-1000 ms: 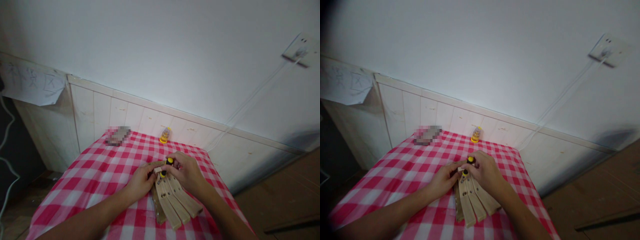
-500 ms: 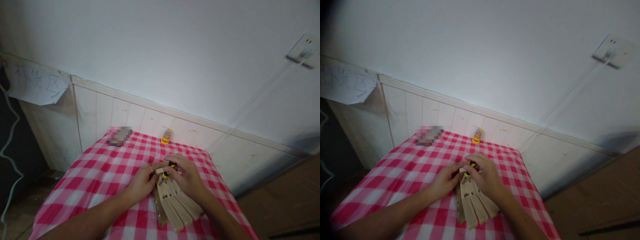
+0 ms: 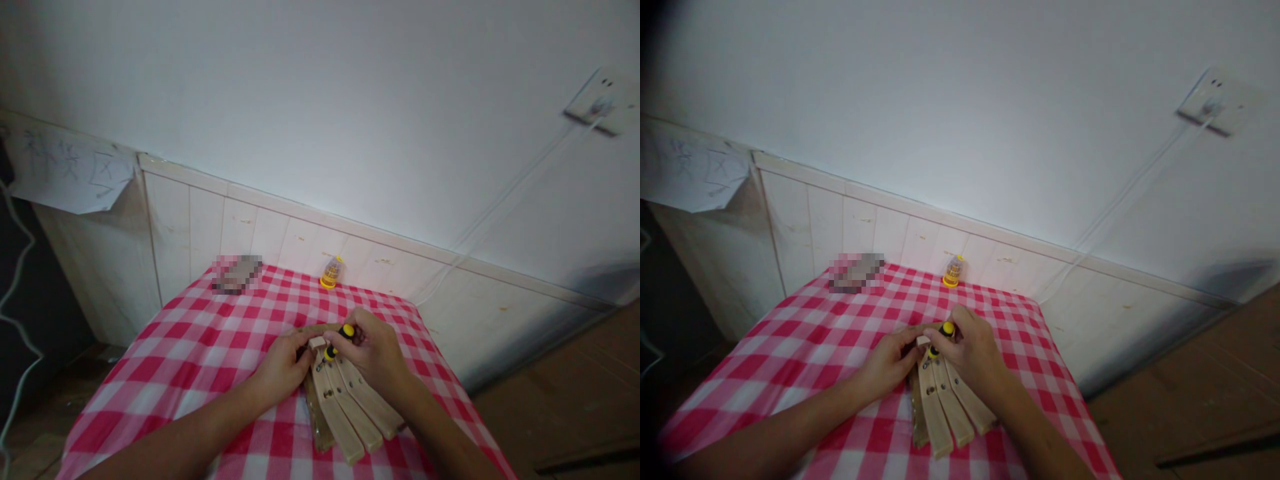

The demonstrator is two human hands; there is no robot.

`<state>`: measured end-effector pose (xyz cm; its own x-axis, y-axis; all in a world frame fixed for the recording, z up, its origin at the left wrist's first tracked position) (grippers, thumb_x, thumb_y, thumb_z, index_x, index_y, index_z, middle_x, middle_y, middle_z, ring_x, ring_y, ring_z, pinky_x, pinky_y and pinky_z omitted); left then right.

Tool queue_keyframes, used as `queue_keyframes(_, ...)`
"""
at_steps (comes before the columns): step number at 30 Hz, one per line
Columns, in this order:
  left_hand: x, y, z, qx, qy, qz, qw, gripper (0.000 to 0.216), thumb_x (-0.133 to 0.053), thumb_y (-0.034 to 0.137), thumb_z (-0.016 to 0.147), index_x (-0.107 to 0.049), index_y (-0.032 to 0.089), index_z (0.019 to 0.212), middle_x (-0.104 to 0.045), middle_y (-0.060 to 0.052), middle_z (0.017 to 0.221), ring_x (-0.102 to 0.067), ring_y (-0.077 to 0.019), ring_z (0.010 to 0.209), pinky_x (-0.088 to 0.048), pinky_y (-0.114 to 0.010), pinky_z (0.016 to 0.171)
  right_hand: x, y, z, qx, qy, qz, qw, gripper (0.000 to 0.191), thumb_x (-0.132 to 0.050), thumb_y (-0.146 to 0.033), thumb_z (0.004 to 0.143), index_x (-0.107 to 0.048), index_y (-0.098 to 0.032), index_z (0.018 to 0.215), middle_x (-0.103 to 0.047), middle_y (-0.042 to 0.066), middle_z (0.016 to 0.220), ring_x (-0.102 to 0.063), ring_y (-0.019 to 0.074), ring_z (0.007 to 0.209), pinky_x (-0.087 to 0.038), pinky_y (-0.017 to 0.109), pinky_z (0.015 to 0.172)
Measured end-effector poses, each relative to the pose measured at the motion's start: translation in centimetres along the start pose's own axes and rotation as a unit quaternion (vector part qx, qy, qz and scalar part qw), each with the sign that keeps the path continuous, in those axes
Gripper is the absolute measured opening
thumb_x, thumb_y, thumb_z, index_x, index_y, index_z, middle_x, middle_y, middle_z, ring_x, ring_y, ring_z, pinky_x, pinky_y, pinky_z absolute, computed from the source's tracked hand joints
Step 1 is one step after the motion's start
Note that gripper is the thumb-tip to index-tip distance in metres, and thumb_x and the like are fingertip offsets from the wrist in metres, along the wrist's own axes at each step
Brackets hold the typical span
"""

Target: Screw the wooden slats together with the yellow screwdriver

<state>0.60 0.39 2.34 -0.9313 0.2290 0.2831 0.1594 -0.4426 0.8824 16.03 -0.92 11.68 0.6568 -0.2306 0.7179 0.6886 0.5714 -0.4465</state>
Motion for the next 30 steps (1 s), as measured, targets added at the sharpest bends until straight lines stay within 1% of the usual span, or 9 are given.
queue_keyframes(4, 0.1, -0.1, 0.0, 0.004, 0.008, 0.021, 1.000, 0.049, -0.050, 0.009, 0.085, -0.066, 0.029, 0.127, -0.071, 0.000, 0.127, -0.065, -0.0205, 0.116, -0.049, -0.033, 0.102, -0.9, 0.6, -0.2, -0.033, -0.012, 0.115, 0.993, 0.009, -0.066, -0.028, 0.087, -0.062, -0.022, 0.092, -0.064, -0.002, 0.069, -0.057, 0.0122, 0.051, -0.044, 0.022, 0.047)
queue_keyframes(8, 0.1, -0.3, -0.1, 0.006, 0.010, 0.027, 1.000, 0.050, -0.050, 0.009, 0.085, -0.065, 0.028, 0.129, -0.073, -0.001, 0.122, -0.067, -0.0202, 0.111, -0.050, -0.032, 0.099, -0.6, 0.0, -0.3, -0.022, -0.063, 0.146, 0.987, 0.019, -0.061, -0.024, 0.090, -0.066, -0.022, 0.109, -0.069, 0.001, 0.073, -0.064, 0.0143, 0.055, -0.051, 0.025, 0.053)
queue_keyframes(11, 0.1, -0.4, -0.1, 0.012, 0.011, 0.029, 0.999, 0.053, -0.050, 0.007, 0.083, -0.064, 0.027, 0.130, -0.073, -0.001, 0.124, -0.066, -0.0200, 0.113, -0.050, -0.033, 0.100, 0.0, -0.8, -0.1, 0.006, -0.119, 0.152, 0.981, 0.031, -0.052, -0.019, 0.093, -0.063, -0.022, 0.122, -0.070, 0.001, 0.074, -0.068, 0.0157, 0.062, -0.054, 0.028, 0.062)
queue_keyframes(13, 0.0, -0.3, 0.0, 0.013, 0.007, 0.021, 1.000, 0.053, -0.050, 0.008, 0.083, -0.065, 0.027, 0.130, -0.072, -0.001, 0.126, -0.066, -0.0200, 0.114, -0.050, -0.033, 0.101, 0.4, -1.2, 0.1, 0.013, -0.120, 0.116, 0.986, 0.026, -0.055, -0.020, 0.092, -0.065, -0.022, 0.116, -0.071, 0.002, 0.077, -0.067, 0.0156, 0.063, -0.052, 0.027, 0.061)
queue_keyframes(16, 0.0, 0.0, 0.0, 0.009, 0.000, 0.001, 1.000, 0.051, -0.050, 0.010, 0.086, -0.064, 0.028, 0.131, -0.071, -0.001, 0.127, -0.066, -0.0205, 0.116, -0.051, -0.033, 0.101, 0.7, -1.2, 0.4, 0.002, -0.071, 0.038, 0.997, 0.009, -0.067, -0.028, 0.087, -0.067, -0.020, 0.092, -0.068, 0.000, 0.070, -0.061, 0.0144, 0.058, -0.046, 0.024, 0.053)
queue_keyframes(20, -0.1, 0.2, 0.1, 0.001, -0.001, -0.006, 1.000, 0.049, -0.050, 0.013, 0.088, -0.064, 0.028, 0.132, -0.070, -0.001, 0.129, -0.064, -0.0211, 0.119, -0.050, -0.035, 0.104, 0.2, -0.7, 0.2, -0.020, -0.001, 0.006, 1.000, 0.026, -0.074, -0.030, 0.080, -0.052, -0.022, 0.071, -0.056, -0.005, 0.058, -0.053, 0.0122, 0.052, -0.038, 0.022, 0.048)
queue_keyframes(22, -0.1, 0.1, 0.1, -0.001, 0.002, -0.007, 1.000, 0.048, -0.051, 0.013, 0.088, -0.064, 0.029, 0.131, -0.071, -0.001, 0.128, -0.064, -0.0209, 0.118, -0.050, -0.035, 0.103, -0.3, -0.4, 0.0, -0.026, 0.009, 0.022, 0.999, 0.021, -0.072, -0.028, 0.080, -0.052, -0.022, 0.073, -0.059, -0.003, 0.063, -0.055, 0.0129, 0.055, -0.041, 0.022, 0.049)
queue_keyframes(25, -0.1, -0.2, 0.0, 0.002, 0.008, -0.005, 1.000, 0.047, -0.051, 0.013, 0.088, -0.064, 0.028, 0.131, -0.070, -0.001, 0.129, -0.065, -0.0207, 0.118, -0.050, -0.034, 0.103, -1.0, 0.0, -0.1, -0.048, -0.008, 0.090, 0.995, 0.012, -0.068, -0.024, 0.083, -0.059, -0.022, 0.090, -0.066, -0.001, 0.073, -0.059, 0.0137, 0.057, -0.045, 0.023, 0.050)
queue_keyframes(30, 0.0, -0.3, -0.2, 0.001, 0.009, 0.005, 1.000, 0.050, -0.050, 0.009, 0.087, -0.064, 0.027, 0.131, -0.071, -0.002, 0.128, -0.066, -0.0197, 0.114, -0.050, -0.033, 0.100, -0.8, -0.5, -0.3, -0.049, -0.084, 0.175, 0.980, 0.011, -0.062, -0.026, 0.089, -0.065, -0.022, 0.099, -0.066, -0.002, 0.070, -0.062, 0.0136, 0.055, -0.049, 0.024, 0.053)
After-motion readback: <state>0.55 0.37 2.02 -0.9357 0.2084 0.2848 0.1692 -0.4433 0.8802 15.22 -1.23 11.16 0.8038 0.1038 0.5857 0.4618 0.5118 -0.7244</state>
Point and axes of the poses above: each hand's wrist, its own z-axis towards the middle knuckle, its own x-axis out of the back of the hand, y = z × x, the point moved 3 cm from there along z, towards the middle knuckle
